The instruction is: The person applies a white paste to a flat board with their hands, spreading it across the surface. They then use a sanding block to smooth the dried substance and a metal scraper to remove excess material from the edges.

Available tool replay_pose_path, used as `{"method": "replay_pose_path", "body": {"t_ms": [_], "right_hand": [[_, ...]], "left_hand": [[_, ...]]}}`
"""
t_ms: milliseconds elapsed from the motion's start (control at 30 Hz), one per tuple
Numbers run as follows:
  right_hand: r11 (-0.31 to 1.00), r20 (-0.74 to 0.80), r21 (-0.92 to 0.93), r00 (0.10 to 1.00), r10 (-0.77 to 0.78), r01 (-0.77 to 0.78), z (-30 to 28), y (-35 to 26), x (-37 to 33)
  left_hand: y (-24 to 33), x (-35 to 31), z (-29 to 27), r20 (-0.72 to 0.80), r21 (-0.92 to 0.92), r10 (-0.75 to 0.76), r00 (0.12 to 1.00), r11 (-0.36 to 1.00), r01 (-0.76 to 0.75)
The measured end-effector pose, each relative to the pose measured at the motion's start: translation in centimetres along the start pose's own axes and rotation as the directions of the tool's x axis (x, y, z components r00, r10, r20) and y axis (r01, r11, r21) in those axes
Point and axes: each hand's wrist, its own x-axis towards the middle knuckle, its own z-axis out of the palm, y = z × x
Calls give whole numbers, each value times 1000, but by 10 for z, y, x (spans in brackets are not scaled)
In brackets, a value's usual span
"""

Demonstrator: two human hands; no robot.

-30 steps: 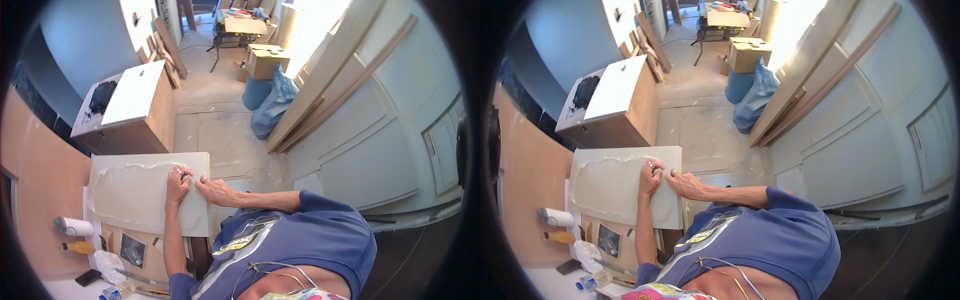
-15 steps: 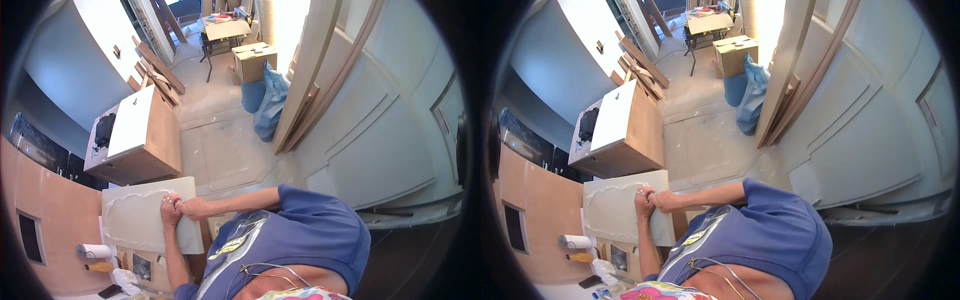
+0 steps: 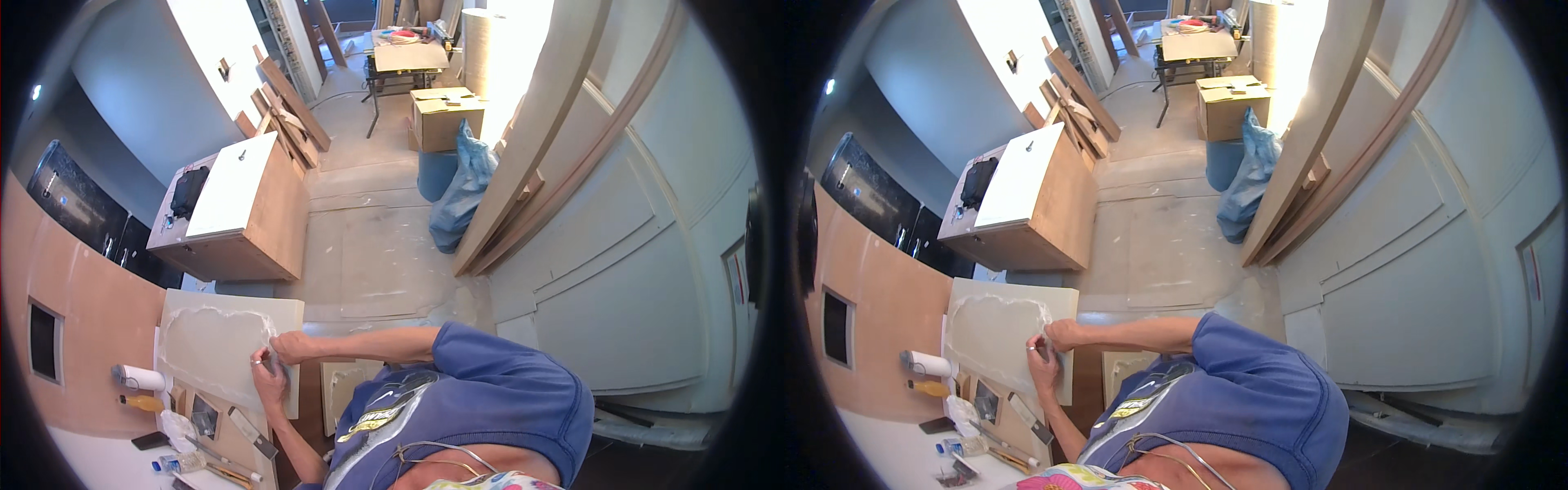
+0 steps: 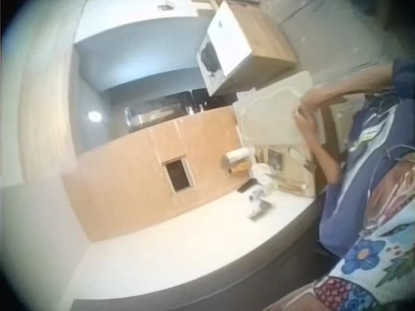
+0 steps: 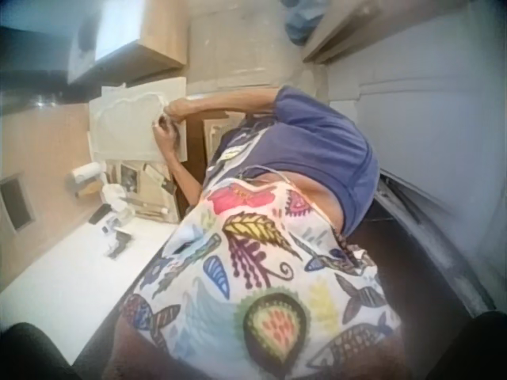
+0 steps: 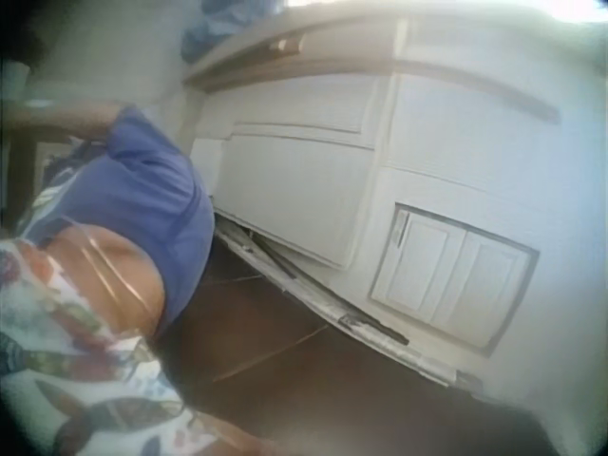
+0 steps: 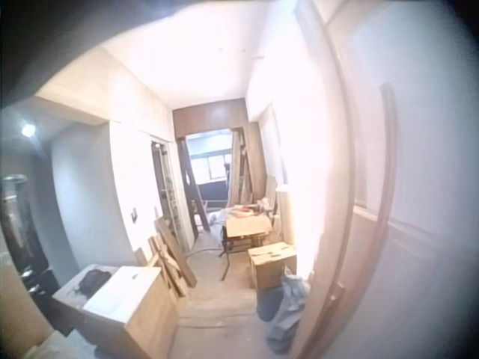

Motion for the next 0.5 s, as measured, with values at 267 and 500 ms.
{"method": "replay_pose_path", "body": {"t_ms": [267, 500], "right_hand": [[811, 134, 534, 971, 196, -238, -31, -3, -19], [638, 122, 753, 987, 103, -159, -48, -1, -34]], "left_hand": [[38, -23, 16, -106, 180, -23, 994, 983, 42], [25, -16, 24, -105, 299, 23, 994, 954, 10]]}}
